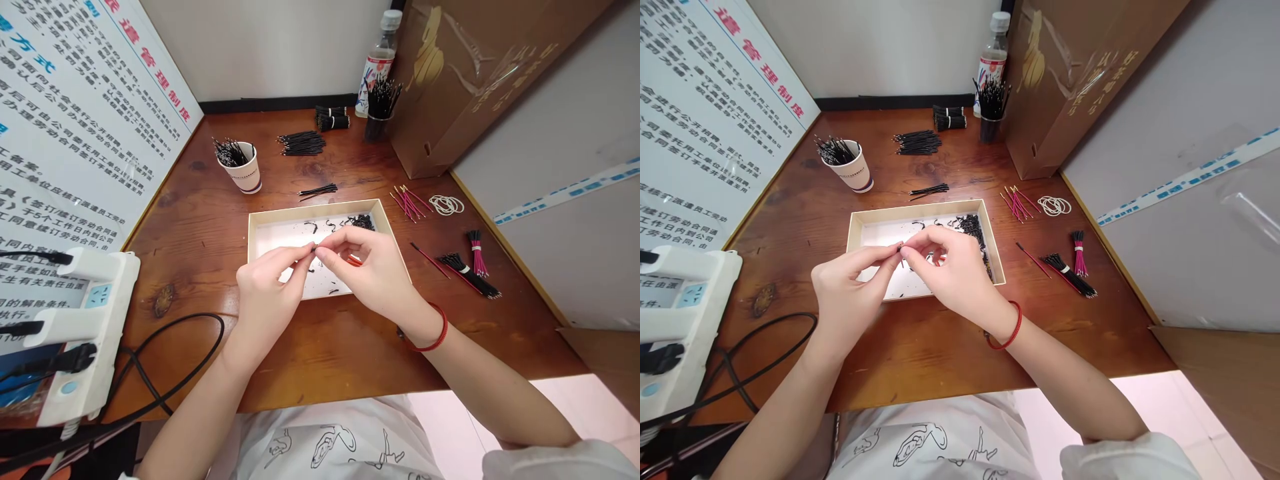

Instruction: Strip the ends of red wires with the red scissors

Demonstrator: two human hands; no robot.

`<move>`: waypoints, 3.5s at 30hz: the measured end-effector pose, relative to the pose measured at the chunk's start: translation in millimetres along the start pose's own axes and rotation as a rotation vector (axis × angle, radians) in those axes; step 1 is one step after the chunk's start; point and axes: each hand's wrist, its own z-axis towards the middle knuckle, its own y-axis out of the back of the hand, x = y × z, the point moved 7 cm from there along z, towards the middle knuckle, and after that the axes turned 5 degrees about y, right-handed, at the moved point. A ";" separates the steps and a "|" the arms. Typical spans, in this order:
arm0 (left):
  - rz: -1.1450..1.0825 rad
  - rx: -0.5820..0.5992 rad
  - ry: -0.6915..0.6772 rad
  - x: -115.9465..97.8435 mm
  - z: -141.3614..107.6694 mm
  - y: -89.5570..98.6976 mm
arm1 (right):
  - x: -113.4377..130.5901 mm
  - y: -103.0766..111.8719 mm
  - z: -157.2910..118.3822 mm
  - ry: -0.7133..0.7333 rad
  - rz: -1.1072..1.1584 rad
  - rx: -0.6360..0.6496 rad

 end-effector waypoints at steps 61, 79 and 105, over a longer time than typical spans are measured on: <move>-0.352 0.360 0.241 7.3 4.3 -10.2 | 17.6 20.3 -6.3 0.329 -0.366 -0.058; -0.568 0.264 0.408 22.4 6.3 -9.5 | -51.3 14.3 2.5 -0.228 -0.862 0.436; -0.564 0.446 0.628 23.5 -3.3 -27.5 | -15.0 33.3 1.7 -0.192 0.314 -0.157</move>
